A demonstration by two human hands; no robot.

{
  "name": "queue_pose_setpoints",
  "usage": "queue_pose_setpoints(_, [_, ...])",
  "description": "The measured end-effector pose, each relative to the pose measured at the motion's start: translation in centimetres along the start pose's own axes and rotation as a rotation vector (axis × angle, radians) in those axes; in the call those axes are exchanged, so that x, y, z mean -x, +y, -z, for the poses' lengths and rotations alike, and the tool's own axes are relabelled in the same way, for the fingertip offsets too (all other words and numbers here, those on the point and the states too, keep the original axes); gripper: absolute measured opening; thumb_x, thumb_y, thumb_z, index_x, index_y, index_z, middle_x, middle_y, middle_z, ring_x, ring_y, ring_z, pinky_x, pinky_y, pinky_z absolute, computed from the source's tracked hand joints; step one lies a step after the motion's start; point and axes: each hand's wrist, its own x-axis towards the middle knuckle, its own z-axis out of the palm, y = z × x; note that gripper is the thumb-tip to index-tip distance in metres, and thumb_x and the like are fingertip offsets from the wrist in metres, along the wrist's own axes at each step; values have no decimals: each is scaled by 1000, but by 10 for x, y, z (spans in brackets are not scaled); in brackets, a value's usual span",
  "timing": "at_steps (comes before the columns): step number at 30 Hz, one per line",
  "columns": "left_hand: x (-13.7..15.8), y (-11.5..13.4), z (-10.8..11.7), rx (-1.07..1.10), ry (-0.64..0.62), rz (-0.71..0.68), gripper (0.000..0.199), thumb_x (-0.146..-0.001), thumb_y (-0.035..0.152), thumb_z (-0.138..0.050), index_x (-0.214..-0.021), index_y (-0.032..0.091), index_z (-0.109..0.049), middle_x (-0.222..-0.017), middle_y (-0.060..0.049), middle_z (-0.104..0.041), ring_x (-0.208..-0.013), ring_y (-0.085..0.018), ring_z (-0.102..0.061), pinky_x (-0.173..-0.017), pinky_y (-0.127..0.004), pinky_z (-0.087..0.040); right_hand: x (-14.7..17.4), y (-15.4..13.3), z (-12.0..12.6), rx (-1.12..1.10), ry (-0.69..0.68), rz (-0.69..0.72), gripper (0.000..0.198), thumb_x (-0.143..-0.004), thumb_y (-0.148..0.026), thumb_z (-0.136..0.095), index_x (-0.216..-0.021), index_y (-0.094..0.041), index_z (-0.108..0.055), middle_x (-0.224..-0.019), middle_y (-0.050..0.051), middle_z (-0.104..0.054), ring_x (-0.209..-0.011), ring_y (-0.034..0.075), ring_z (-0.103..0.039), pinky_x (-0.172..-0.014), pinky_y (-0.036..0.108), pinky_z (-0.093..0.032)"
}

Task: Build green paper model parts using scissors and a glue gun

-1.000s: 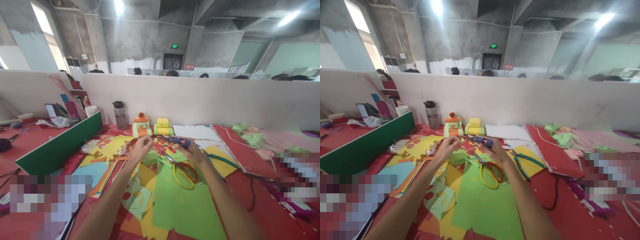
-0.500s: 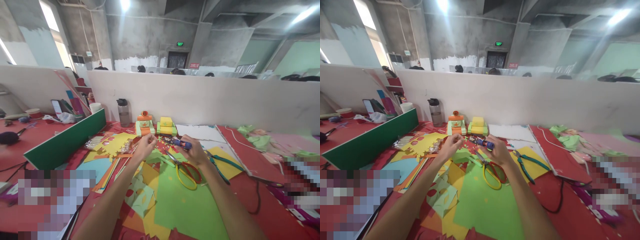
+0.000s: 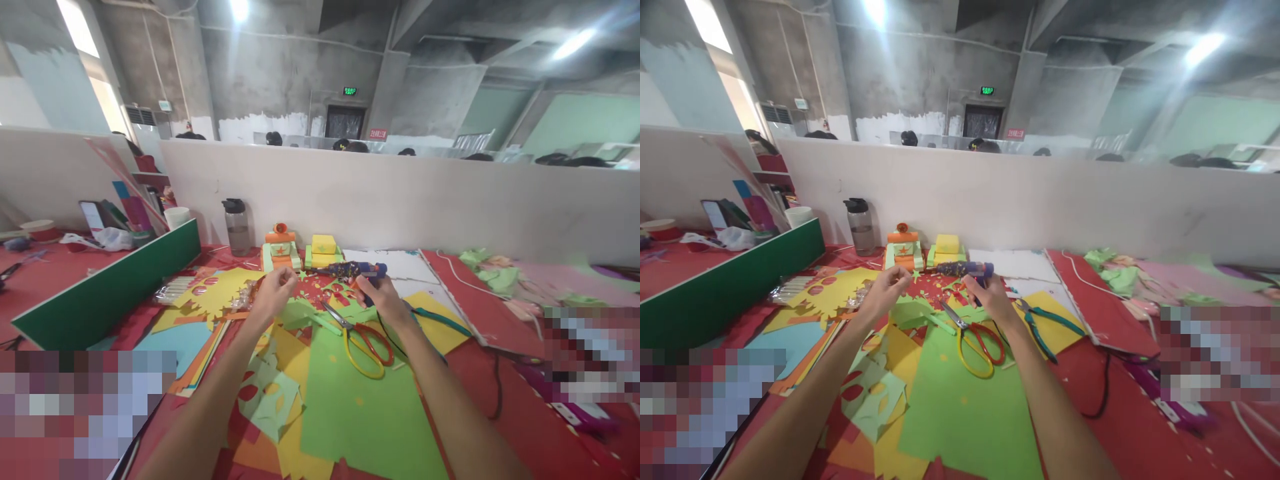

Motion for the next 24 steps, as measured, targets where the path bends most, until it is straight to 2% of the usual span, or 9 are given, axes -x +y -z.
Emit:
queue_pose_setpoints(2, [-2, 2, 4, 18, 29, -15, 16, -84, 33, -52, -78, 18, -53, -69, 3, -52, -62, -12, -50, -60, -24, -39, -2, 5, 7, -27, -4, -61, 33, -87, -51, -65, -77, -22, -56, -57, -3, -48, -49, 14, -46, -50, 29, -40])
queue_pose_setpoints(4, [-2, 6, 8, 13, 31, -63, 17, -86, 34, -52, -79, 18, -54, -73, 1, -54, -66, -13, -52, -63, -25, -42, -4, 8, 14, 58, -15, -126, 35, -86, -51, -67, -72, -21, -55, -55, -3, -49, -50, 14, -47, -51, 28, -40])
queue_pose_setpoints(7, [3, 15, 7, -64, -44, -216, 17, -89, 33, -51, -81, 18, -57, -89, -4, -62, -84, -18, -59, -79, -29, -47, -4, 8, 17, 220, -76, -196, 39, -86, -55, -65, -73, -20, -55, -55, -3, -52, -50, 14, -49, -50, 27, -40])
queue_pose_setpoints(10, [12, 26, 1, -164, -185, -341, 14, -89, 29, -53, -85, 19, -62, -116, -9, -63, -111, -23, -59, -99, -37, -43, -2, 4, 8, 343, -163, -119, 36, -87, -54, -64, -84, -19, -61, -64, -1, -58, -54, 15, -52, -52, 26, -39])
queue_pose_setpoints(13, [19, 32, -7, -228, -313, -378, 12, -88, 26, -54, -86, 21, -65, -132, -11, -59, -126, -28, -52, -107, -41, -39, 0, -4, -7, 436, -210, 6, 31, -88, -48, -64, -90, -18, -67, -80, 3, -67, -68, 18, -58, -62, 27, -42])
queue_pose_setpoints(17, [22, 31, -13, -273, -370, -452, 12, -87, 24, -55, -88, 22, -67, -130, -10, -61, -124, -27, -53, -107, -40, -39, 1, -9, -17, 471, -255, 118, 19, -88, -36, -64, -93, -18, -67, -89, 4, -68, -77, 19, -59, -69, 28, -44])
queue_pose_setpoints(21, [23, 28, -13, -331, -377, -532, 15, -86, 17, -54, -90, 22, -68, -119, -9, -64, -116, -24, -57, -103, -36, -42, 1, -8, -19, 522, -257, 140, 11, -84, -28, -65, -86, -18, -63, -82, 2, -64, -73, 17, -56, -67, 27, -42])
queue_pose_setpoints(24, [23, 27, -13, -370, -380, -560, 18, -84, 15, -54, -92, 23, -68, -121, -9, -63, -117, -25, -56, -102, -37, -42, 1, -7, -23, 504, -263, 148, 10, -84, -26, -65, -89, -18, -63, -86, 3, -65, -75, 17, -57, -68, 27, -43])
